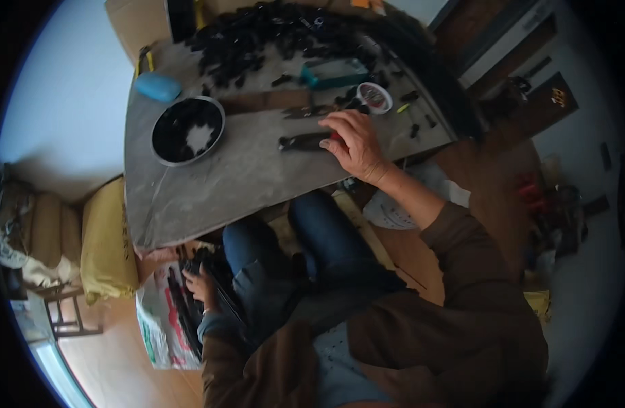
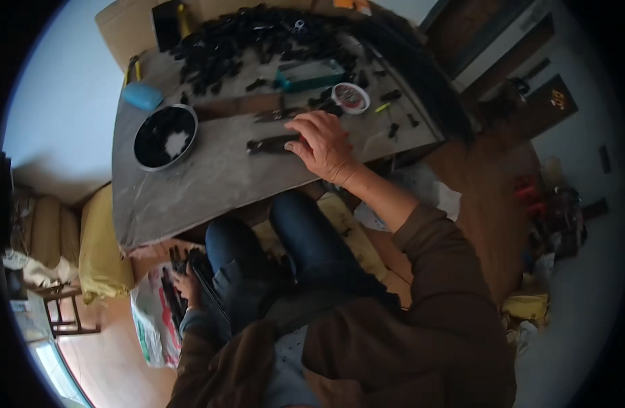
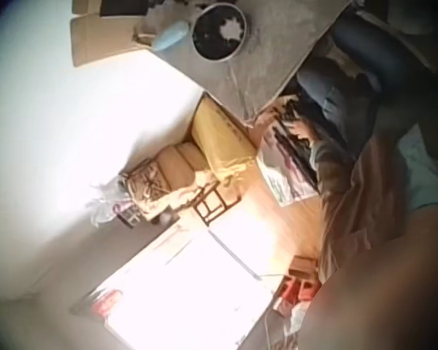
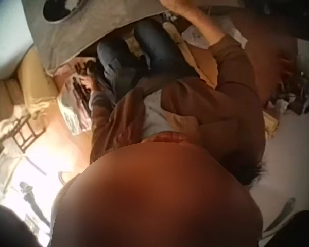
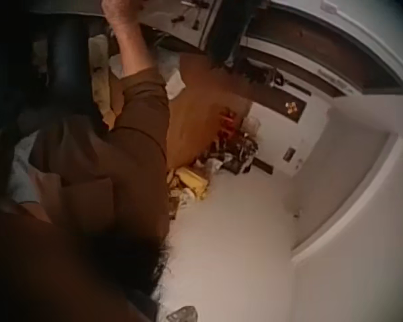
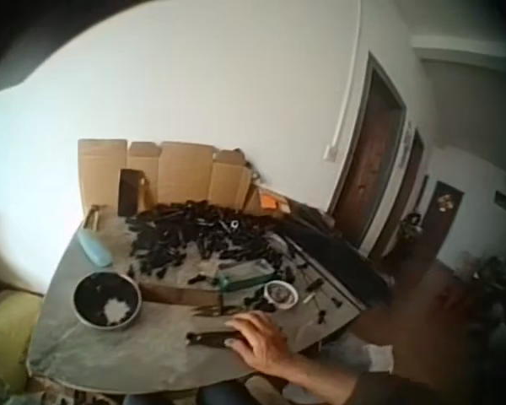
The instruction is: Assembling the metal ribs and runner of an umbrella frame using wire and pliers.
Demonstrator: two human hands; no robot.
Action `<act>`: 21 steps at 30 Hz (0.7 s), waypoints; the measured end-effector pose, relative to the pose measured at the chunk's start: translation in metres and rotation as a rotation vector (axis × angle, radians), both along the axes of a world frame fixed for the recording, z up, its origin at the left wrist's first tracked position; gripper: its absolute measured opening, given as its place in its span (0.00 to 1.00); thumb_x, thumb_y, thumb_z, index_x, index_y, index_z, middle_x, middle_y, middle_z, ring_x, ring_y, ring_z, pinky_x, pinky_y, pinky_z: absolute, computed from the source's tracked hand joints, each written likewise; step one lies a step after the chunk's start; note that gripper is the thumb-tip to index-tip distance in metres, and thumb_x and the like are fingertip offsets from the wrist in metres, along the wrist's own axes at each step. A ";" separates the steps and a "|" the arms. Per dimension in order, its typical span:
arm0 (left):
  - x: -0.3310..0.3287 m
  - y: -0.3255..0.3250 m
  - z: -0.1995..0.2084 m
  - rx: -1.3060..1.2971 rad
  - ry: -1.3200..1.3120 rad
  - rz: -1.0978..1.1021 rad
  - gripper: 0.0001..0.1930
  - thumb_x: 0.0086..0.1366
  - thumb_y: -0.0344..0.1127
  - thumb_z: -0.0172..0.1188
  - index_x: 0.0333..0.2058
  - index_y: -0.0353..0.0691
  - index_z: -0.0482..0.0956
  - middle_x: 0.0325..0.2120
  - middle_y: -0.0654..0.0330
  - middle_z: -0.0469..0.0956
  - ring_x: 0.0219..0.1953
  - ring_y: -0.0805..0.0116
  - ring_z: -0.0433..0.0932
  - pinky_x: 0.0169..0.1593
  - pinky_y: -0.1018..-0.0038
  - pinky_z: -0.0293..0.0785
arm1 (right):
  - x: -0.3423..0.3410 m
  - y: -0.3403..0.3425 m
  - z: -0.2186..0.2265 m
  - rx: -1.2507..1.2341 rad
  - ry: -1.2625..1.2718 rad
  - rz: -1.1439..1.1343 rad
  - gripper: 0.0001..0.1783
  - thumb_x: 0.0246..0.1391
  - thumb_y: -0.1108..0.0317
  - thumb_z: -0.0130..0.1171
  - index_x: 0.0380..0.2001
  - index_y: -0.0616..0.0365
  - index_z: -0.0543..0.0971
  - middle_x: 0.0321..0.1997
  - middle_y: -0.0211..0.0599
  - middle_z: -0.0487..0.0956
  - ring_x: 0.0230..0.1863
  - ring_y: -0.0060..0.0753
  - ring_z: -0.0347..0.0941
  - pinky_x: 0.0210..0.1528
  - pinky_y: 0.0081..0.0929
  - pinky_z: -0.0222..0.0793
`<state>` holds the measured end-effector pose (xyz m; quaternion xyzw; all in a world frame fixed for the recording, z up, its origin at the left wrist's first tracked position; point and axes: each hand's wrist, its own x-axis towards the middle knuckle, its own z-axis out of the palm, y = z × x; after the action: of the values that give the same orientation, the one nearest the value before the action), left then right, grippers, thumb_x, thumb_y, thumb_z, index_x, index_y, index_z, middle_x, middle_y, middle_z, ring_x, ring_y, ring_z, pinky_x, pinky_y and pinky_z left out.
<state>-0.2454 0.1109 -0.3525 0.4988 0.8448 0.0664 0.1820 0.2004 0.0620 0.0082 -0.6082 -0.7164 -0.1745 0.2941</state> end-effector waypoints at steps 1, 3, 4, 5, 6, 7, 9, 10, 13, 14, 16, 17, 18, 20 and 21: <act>0.002 0.003 -0.001 0.022 -0.009 -0.004 0.41 0.61 0.66 0.49 0.66 0.53 0.49 0.58 0.50 0.63 0.59 0.47 0.64 0.53 0.47 0.65 | 0.008 0.004 0.008 0.018 -0.011 0.014 0.17 0.45 0.65 0.64 0.40 0.54 0.77 0.45 0.37 0.74 0.49 0.44 0.68 0.53 0.41 0.61; 0.003 -0.001 0.004 0.034 -0.084 -0.046 0.40 0.62 0.63 0.50 0.67 0.53 0.49 0.59 0.50 0.62 0.59 0.47 0.64 0.54 0.47 0.63 | 0.049 0.006 0.023 0.066 -0.080 -0.109 0.12 0.44 0.68 0.63 0.36 0.54 0.78 0.41 0.35 0.76 0.47 0.42 0.70 0.51 0.40 0.61; -0.003 -0.007 0.008 0.019 -0.105 -0.045 0.40 0.62 0.62 0.51 0.67 0.53 0.49 0.59 0.49 0.61 0.59 0.47 0.64 0.55 0.46 0.62 | 0.081 0.007 0.025 0.089 -0.088 -0.176 0.11 0.44 0.68 0.62 0.34 0.54 0.78 0.39 0.35 0.77 0.46 0.42 0.70 0.50 0.40 0.62; -0.007 -0.013 0.008 0.005 -0.132 -0.047 0.40 0.62 0.60 0.52 0.67 0.53 0.49 0.59 0.49 0.61 0.59 0.47 0.63 0.55 0.46 0.62 | 0.115 0.007 0.026 0.098 -0.095 -0.338 0.09 0.46 0.68 0.60 0.33 0.53 0.79 0.38 0.35 0.78 0.44 0.43 0.71 0.48 0.41 0.63; -0.018 -0.024 0.003 0.007 -0.165 -0.027 0.40 0.61 0.58 0.54 0.67 0.54 0.49 0.59 0.49 0.61 0.59 0.45 0.63 0.56 0.46 0.61 | 0.151 0.006 0.028 0.101 -0.154 -0.438 0.09 0.49 0.64 0.58 0.35 0.52 0.79 0.40 0.35 0.78 0.45 0.45 0.72 0.47 0.43 0.64; -0.021 -0.036 0.006 -0.018 -0.176 -0.013 0.40 0.60 0.58 0.55 0.67 0.53 0.49 0.59 0.48 0.61 0.59 0.44 0.63 0.56 0.46 0.61 | 0.197 0.001 0.025 0.033 -0.102 -0.591 0.10 0.50 0.62 0.58 0.36 0.51 0.80 0.41 0.35 0.78 0.46 0.45 0.71 0.48 0.44 0.65; -0.025 -0.062 0.022 -0.093 -0.162 0.029 0.41 0.60 0.56 0.56 0.66 0.53 0.48 0.59 0.47 0.60 0.59 0.43 0.63 0.56 0.47 0.62 | 0.273 -0.010 0.019 -0.124 -0.062 -0.884 0.15 0.51 0.57 0.57 0.40 0.50 0.79 0.45 0.35 0.78 0.51 0.46 0.70 0.50 0.46 0.65; -0.029 -0.074 0.025 -0.142 -0.140 0.062 0.41 0.59 0.54 0.57 0.66 0.52 0.48 0.58 0.46 0.60 0.58 0.42 0.64 0.56 0.47 0.62 | 0.296 -0.012 0.018 -0.213 -0.078 -1.018 0.17 0.52 0.55 0.57 0.43 0.50 0.79 0.48 0.36 0.78 0.53 0.47 0.69 0.52 0.47 0.65; -0.068 -0.118 0.001 -0.127 -0.157 0.117 0.43 0.57 0.51 0.60 0.66 0.50 0.49 0.58 0.41 0.60 0.58 0.39 0.63 0.56 0.49 0.63 | 0.322 0.000 0.020 -0.288 0.038 -1.215 0.24 0.53 0.50 0.57 0.50 0.51 0.76 0.55 0.39 0.75 0.58 0.47 0.67 0.55 0.48 0.64; -0.066 -0.123 0.008 -0.097 -0.184 0.129 0.43 0.56 0.50 0.61 0.66 0.50 0.49 0.57 0.40 0.60 0.58 0.39 0.63 0.57 0.50 0.63 | 0.326 0.002 0.018 -0.288 0.046 -1.210 0.24 0.53 0.50 0.57 0.50 0.51 0.76 0.55 0.39 0.75 0.58 0.47 0.67 0.55 0.48 0.64; -0.060 -0.131 0.025 -0.175 -0.171 0.165 0.44 0.56 0.49 0.62 0.66 0.47 0.49 0.57 0.36 0.59 0.57 0.38 0.63 0.59 0.52 0.61 | 0.333 0.007 0.011 -0.462 0.024 -1.353 0.24 0.52 0.50 0.58 0.48 0.53 0.77 0.55 0.43 0.74 0.57 0.47 0.68 0.55 0.48 0.63; -0.057 -0.132 0.028 -0.201 -0.145 0.161 0.44 0.56 0.49 0.62 0.66 0.46 0.48 0.57 0.36 0.59 0.57 0.38 0.64 0.60 0.52 0.61 | 0.340 0.010 0.009 -0.459 0.034 -1.353 0.24 0.52 0.50 0.58 0.48 0.53 0.77 0.55 0.43 0.74 0.57 0.47 0.68 0.55 0.48 0.63; -0.055 -0.130 0.028 -0.154 -0.147 0.140 0.44 0.55 0.48 0.62 0.66 0.44 0.50 0.55 0.34 0.61 0.57 0.38 0.63 0.60 0.53 0.60 | 0.346 0.012 0.008 -0.493 0.096 -1.296 0.23 0.52 0.51 0.58 0.45 0.54 0.78 0.55 0.45 0.74 0.57 0.48 0.68 0.55 0.48 0.64; -0.044 -0.115 0.033 -0.121 -0.170 0.084 0.43 0.55 0.48 0.63 0.65 0.43 0.51 0.54 0.34 0.62 0.58 0.38 0.63 0.60 0.53 0.60 | 0.348 0.015 0.013 -0.549 0.116 -1.205 0.18 0.52 0.55 0.57 0.39 0.56 0.80 0.52 0.45 0.76 0.56 0.51 0.69 0.53 0.47 0.65; -0.040 -0.107 0.036 -0.093 -0.195 0.034 0.43 0.55 0.47 0.63 0.65 0.42 0.52 0.54 0.34 0.63 0.58 0.39 0.63 0.60 0.54 0.60 | 0.348 0.017 0.012 -0.522 0.052 -1.156 0.17 0.52 0.55 0.57 0.39 0.55 0.80 0.51 0.45 0.76 0.56 0.51 0.69 0.53 0.46 0.66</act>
<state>-0.2852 0.0041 -0.3168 0.4666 0.8335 0.0787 0.2852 0.5480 0.0792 0.0201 -0.9524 -0.2840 -0.1100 0.0119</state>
